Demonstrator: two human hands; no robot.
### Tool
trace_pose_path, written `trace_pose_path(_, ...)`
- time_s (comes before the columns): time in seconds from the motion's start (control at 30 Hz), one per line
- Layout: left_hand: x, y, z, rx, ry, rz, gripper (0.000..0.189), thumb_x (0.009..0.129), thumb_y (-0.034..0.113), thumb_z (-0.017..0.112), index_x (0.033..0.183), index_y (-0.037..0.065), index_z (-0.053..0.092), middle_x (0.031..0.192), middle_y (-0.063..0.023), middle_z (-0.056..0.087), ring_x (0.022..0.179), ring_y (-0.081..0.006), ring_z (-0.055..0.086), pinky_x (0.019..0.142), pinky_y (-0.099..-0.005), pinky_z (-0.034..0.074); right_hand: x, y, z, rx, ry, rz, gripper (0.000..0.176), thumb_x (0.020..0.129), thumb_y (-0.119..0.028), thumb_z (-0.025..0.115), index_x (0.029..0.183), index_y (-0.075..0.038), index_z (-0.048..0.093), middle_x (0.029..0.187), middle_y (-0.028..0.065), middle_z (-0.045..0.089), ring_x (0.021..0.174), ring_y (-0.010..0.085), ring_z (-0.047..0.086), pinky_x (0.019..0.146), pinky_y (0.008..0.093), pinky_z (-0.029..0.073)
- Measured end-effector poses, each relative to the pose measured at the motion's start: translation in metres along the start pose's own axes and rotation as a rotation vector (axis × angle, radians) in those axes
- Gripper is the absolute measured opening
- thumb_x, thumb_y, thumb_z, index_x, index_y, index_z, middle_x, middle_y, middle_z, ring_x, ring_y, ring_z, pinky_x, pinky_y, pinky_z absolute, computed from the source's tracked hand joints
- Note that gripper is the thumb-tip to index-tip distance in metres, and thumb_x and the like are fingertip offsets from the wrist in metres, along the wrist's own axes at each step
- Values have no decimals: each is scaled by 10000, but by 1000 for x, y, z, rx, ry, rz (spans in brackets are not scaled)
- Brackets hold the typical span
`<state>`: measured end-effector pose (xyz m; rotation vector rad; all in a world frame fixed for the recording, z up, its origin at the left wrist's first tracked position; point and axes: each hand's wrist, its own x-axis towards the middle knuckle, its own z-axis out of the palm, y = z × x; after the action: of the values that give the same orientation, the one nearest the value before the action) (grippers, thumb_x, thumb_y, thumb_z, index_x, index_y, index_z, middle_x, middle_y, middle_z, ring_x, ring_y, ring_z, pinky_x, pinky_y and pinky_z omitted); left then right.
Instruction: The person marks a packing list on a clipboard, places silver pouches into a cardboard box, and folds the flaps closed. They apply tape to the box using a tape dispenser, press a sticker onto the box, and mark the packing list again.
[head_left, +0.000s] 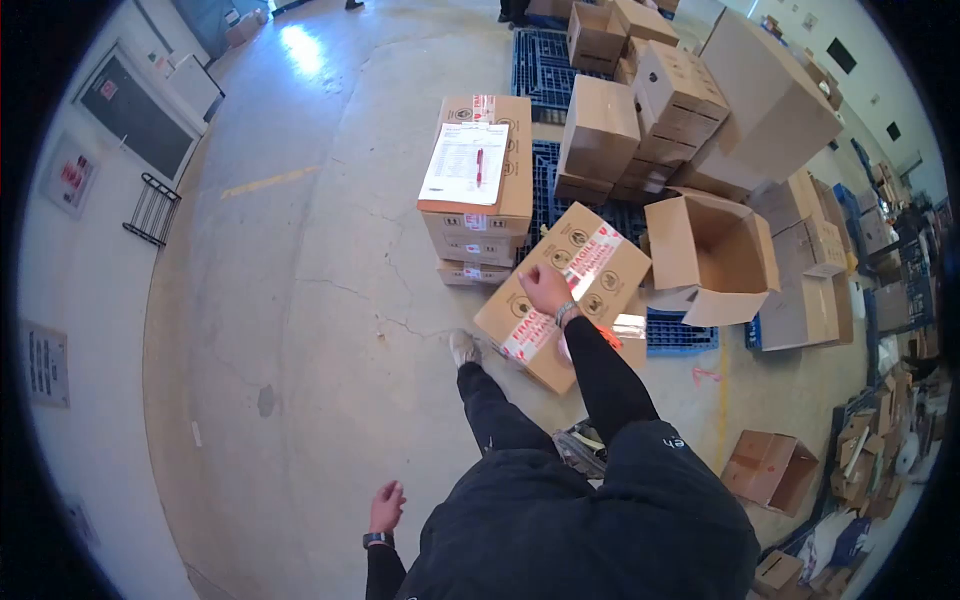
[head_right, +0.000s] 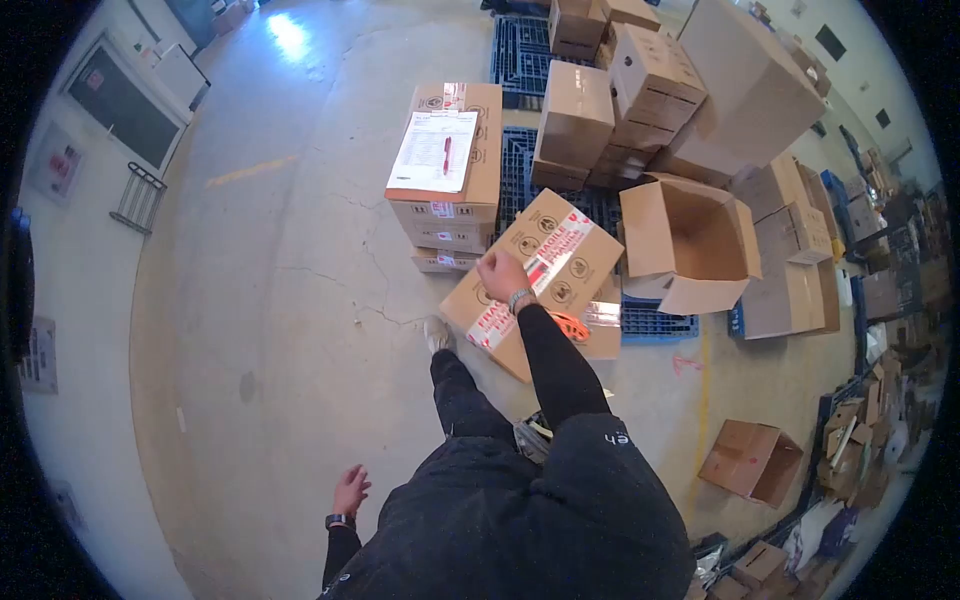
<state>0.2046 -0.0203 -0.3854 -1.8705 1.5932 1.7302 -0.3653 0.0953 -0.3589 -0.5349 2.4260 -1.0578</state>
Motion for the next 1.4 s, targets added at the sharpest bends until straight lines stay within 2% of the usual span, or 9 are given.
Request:
trace_pose_path(0.17,91,119,1,310,-218,66,532,939,344,622,1317,-18,528,1214,-160,632,1034,-232,641,919,-354,514,154,-33,50,-77,260,28,341,857,-373,659,930,-41,658,844,156,690,794,318,675,715,410,526)
trace_pose_path(0.23,122,182,-9,457,-253,116,521,943,334,623,1320,-14,530,1208,-171,635,1042,-224,638,916,-345,507,198,-60,59,-202,405,112,376,845,-407,659,907,-37,673,858,170,699,828,352,680,743,428,540)
trace_pose_path(0.47,183,375,-27,129,-45,117,459,955,318,612,1289,8,558,1119,-78,644,977,-174,617,854,-309,492,307,-93,71,-370,71,383,359,862,-372,633,960,-28,665,897,202,703,886,348,690,760,459,549)
trace_pose_path(0.63,223,379,-51,312,-145,74,440,953,310,613,1269,6,567,1150,-107,645,1012,-180,617,873,-321,494,290,-77,66,138,309,227,257,880,-261,598,940,-10,606,761,176,689,759,329,697,697,396,543)
trace_pose_path(0.7,235,370,-59,370,-182,72,432,951,307,616,1259,7,573,1155,-117,647,1030,-186,617,882,-327,494,273,-78,56,580,621,229,196,879,-176,600,991,-26,543,713,142,660,671,231,686,631,329,530)
trace_pose_path(0.8,251,370,-69,506,-329,98,415,944,277,626,1260,13,578,1168,-153,648,1067,-223,624,906,-339,497,273,-52,68,386,899,279,181,874,-129,584,1008,-38,502,692,116,643,659,228,683,601,320,518)
trace_pose_path(1.03,307,408,-97,538,-407,223,413,943,270,630,1263,16,578,1175,-154,648,1079,-232,624,904,-347,502,287,-70,108,-124,872,553,175,924,-218,547,956,-50,510,785,133,643,773,358,645,702,473,497)
trace_pose_path(1.23,362,460,-127,618,-496,386,426,953,308,610,1287,45,573,1180,-135,643,1044,-207,627,876,-336,500,287,-75,141,-79,1003,584,110,886,-169,560,935,-81,516,844,175,636,853,393,625,746,514,469)
trace_pose_path(1.4,348,541,-115,320,-538,403,408,965,338,579,1291,105,505,1187,-47,604,1000,-162,615,790,-341,496,209,-127,150,52,853,641,139,867,-169,588,951,-97,503,856,180,642,851,422,623,747,536,469)
